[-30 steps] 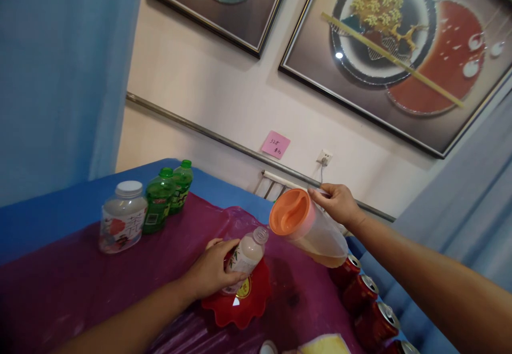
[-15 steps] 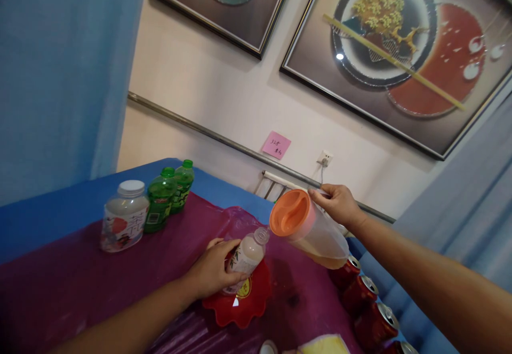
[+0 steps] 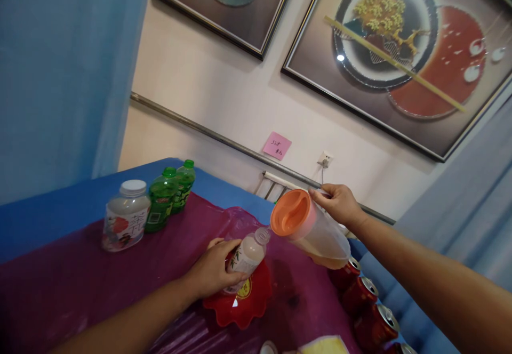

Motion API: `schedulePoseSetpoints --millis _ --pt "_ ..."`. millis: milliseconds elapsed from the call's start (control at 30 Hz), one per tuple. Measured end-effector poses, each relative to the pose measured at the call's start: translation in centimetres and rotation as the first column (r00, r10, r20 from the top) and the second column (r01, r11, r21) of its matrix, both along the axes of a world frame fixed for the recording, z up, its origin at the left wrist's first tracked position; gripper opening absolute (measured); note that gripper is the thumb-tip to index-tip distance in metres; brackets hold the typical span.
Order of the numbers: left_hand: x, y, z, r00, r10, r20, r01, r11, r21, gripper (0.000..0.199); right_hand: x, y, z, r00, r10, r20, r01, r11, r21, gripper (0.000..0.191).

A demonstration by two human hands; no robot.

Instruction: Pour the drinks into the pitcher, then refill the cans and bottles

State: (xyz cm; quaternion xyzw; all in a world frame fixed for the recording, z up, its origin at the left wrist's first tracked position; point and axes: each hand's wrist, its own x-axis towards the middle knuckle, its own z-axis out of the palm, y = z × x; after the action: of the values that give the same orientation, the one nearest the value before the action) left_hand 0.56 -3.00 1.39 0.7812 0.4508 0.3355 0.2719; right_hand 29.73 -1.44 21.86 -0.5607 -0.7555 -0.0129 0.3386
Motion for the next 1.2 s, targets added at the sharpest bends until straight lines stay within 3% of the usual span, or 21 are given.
schedulePoseSetpoints --millis 900,1200 --pt "0.0 0.1 -0.3 1.0 0.019 -0.007 -0.019 0.999 0.042 0.067 1.1 -0.1 0.3 0.999 -0.02 0.026 0.02 1.0 -0.007 0.057" --pt "-0.2 0.0 -0.1 0.999 0.017 -0.029 -0.015 0.999 0.047 0.058 0.9 -0.3 0.4 1.0 -0.014 0.01 0.014 1.0 -0.006 0.059"
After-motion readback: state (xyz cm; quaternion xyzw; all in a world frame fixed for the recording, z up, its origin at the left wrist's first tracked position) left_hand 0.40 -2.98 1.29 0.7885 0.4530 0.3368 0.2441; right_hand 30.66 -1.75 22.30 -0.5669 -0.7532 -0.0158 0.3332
